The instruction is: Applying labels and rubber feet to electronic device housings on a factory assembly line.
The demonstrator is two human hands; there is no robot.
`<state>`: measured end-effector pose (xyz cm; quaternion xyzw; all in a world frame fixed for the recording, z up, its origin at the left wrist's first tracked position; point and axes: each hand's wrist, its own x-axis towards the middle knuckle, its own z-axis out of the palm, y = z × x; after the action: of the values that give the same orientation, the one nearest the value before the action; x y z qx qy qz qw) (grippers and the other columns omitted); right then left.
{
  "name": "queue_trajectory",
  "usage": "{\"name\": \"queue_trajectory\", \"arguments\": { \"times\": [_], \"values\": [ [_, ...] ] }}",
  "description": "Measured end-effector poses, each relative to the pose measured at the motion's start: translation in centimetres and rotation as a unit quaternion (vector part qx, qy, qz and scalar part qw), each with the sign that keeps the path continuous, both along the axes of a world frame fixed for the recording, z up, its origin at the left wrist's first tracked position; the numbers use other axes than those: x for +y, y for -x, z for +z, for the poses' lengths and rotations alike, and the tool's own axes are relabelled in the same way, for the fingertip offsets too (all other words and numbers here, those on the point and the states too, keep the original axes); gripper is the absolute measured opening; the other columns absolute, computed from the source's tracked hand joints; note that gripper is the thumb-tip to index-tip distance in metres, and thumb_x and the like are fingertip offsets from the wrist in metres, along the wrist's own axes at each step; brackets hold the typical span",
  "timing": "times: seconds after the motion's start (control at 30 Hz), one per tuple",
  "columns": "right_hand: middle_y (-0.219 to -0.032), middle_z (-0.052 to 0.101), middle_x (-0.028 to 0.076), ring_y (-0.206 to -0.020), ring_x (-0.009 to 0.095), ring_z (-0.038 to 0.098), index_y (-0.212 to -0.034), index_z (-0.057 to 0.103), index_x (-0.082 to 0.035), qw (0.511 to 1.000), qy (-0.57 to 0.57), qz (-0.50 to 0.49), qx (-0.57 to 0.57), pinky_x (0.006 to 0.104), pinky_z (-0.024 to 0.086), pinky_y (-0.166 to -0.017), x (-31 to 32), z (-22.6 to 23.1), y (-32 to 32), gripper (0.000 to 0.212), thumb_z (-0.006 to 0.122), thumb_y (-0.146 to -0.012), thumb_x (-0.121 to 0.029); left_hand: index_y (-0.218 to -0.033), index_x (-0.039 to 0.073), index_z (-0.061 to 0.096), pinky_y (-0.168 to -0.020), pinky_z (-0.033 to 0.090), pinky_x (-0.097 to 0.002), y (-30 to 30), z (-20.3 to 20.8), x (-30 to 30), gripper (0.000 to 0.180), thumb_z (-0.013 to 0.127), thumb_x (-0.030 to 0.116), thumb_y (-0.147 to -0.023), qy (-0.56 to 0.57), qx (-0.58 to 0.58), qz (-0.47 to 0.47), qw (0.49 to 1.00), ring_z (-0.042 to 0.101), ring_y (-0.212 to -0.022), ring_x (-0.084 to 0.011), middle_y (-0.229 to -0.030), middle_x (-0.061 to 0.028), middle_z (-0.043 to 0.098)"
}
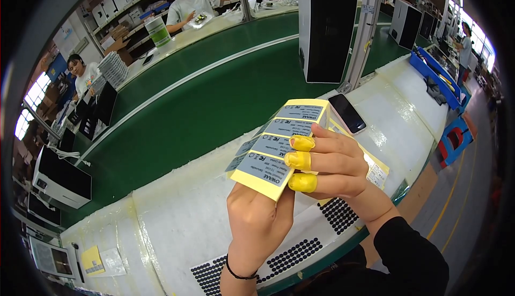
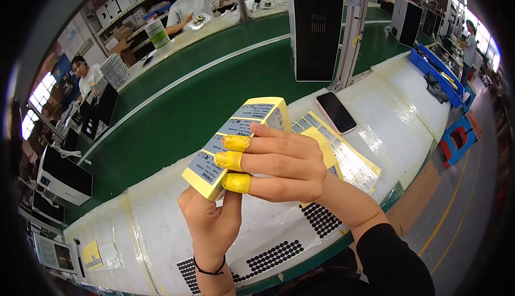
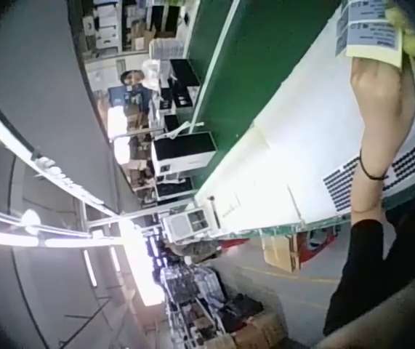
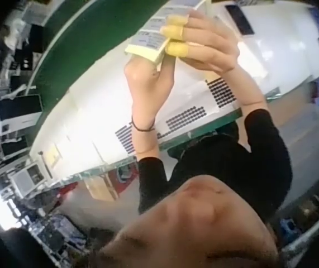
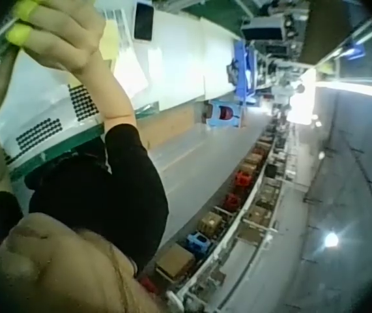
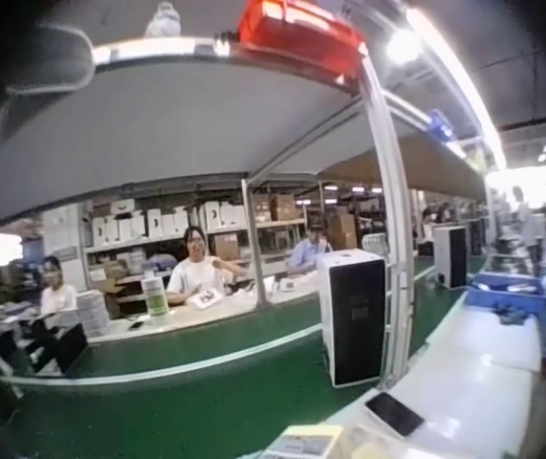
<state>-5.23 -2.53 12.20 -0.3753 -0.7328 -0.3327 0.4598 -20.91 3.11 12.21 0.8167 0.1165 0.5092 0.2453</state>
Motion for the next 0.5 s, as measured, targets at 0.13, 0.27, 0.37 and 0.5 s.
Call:
{"name": "queue_trajectory", "arguments": {
  "times": [0.13, 0.27, 0.37, 0.5],
  "values": [
    [-0.106, 0.063, 0.000, -0.103, 0.019, 0.063, -0.096, 0.059, -0.017, 0.998, -0.002, 0.043, 0.047, 0.0409, 0.045, -0.102, 0.1, 0.4, 0.6, 0.031, 0.077, -0.074, -0.007, -0.088, -0.002, 0.065, -0.060, 0.048, -0.0295, 0.3, 0.2, 0.2, 0.023, 0.065, -0.009, -0.067, -0.066, -0.002, 0.016, 0.998, 0.065, -0.068, -0.0270, -0.081, -0.0124, 0.067],
    [-0.107, 0.067, 0.000, -0.098, 0.018, 0.065, -0.096, 0.066, -0.018, 0.998, -0.030, 0.034, 0.031, 0.0389, 0.050, -0.096, 0.2, 0.4, 0.8, 0.030, 0.077, -0.072, -0.005, -0.088, 0.000, 0.065, -0.063, 0.049, -0.0316, 0.5, 0.6, 0.1, 0.025, 0.065, -0.008, -0.064, -0.106, -0.002, 0.038, 0.994, 0.065, -0.071, -0.0296, -0.082, -0.0127, 0.067],
    [-0.107, 0.062, -0.002, -0.104, 0.018, 0.062, -0.100, 0.062, -0.020, 1.000, -0.007, 0.017, -0.012, 0.0411, 0.038, -0.108, -0.8, -0.3, 0.3, 0.042, 0.079, -0.068, 0.001, -0.088, 0.000, 0.065, -0.065, 0.050, -0.0327, 0.7, 0.8, -0.2, 0.025, 0.065, -0.008, -0.064, -0.075, 0.009, 0.009, 0.997, 0.066, -0.074, -0.0303, -0.083, -0.0126, 0.067],
    [-0.108, 0.065, 0.000, -0.104, 0.020, 0.063, -0.099, 0.066, -0.019, 0.999, -0.007, 0.025, -0.037, 0.0433, 0.041, -0.105, -0.8, -0.1, 0.2, 0.033, 0.077, -0.072, -0.003, -0.088, 0.002, 0.067, -0.066, 0.052, -0.0376, 1.0, 0.6, -0.1, 0.030, 0.067, -0.005, -0.059, -0.034, 0.003, -0.029, 0.999, 0.065, -0.073, -0.0311, -0.086, -0.0126, 0.068]
  ]
}}
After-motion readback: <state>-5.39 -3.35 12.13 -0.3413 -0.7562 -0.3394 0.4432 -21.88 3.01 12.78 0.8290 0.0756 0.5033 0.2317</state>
